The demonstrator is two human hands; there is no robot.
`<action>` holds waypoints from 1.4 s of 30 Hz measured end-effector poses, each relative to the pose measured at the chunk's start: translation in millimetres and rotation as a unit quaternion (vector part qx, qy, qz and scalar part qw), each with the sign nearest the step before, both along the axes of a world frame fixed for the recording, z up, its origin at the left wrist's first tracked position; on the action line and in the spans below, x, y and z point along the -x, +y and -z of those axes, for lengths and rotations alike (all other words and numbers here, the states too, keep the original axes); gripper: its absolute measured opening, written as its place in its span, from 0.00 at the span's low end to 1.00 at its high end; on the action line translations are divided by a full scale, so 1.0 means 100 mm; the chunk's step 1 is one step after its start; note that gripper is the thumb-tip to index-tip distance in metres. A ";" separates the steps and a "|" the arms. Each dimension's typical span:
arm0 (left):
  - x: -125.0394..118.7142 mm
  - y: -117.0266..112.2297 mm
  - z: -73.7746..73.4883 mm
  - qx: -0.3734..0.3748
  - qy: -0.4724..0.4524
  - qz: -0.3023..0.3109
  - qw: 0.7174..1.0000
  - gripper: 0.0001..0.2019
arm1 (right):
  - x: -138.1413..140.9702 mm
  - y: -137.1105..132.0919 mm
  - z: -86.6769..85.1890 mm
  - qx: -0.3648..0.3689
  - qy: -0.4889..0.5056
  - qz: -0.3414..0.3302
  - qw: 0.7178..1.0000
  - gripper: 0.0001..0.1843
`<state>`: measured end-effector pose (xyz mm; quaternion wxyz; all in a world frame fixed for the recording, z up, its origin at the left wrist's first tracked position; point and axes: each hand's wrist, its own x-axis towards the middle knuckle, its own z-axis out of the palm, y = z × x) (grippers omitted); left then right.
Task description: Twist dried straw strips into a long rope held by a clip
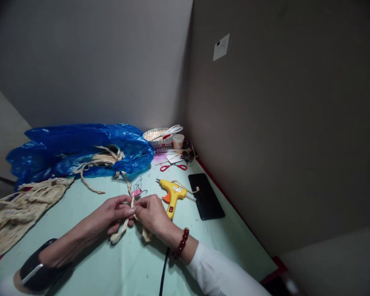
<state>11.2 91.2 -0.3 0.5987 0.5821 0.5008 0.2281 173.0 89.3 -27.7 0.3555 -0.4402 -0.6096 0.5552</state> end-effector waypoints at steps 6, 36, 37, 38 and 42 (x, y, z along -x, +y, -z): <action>0.01 -0.03 0.08 -0.009 -0.038 -0.032 0.999 0.12 | -0.03 -0.05 -0.14 -0.096 -0.142 0.013 0.985 0.11; -0.02 -0.12 0.19 0.010 -0.039 -0.104 0.994 0.15 | 0.09 -0.46 -0.27 -0.395 -0.415 -0.079 0.816 0.09; -0.01 -0.12 0.19 0.012 -0.042 -0.104 0.994 0.15 | 0.06 -0.41 -0.30 -0.368 -0.386 -0.044 0.845 0.13; -0.01 -0.11 0.19 0.017 -0.045 -0.104 0.993 0.15 | 0.03 -0.36 -0.33 -0.340 -0.358 -0.006 0.869 0.15; -0.02 -0.13 0.15 0.049 -0.057 -0.104 0.992 0.15 | -0.05 -0.19 -0.31 -0.204 -0.255 0.029 0.945 0.13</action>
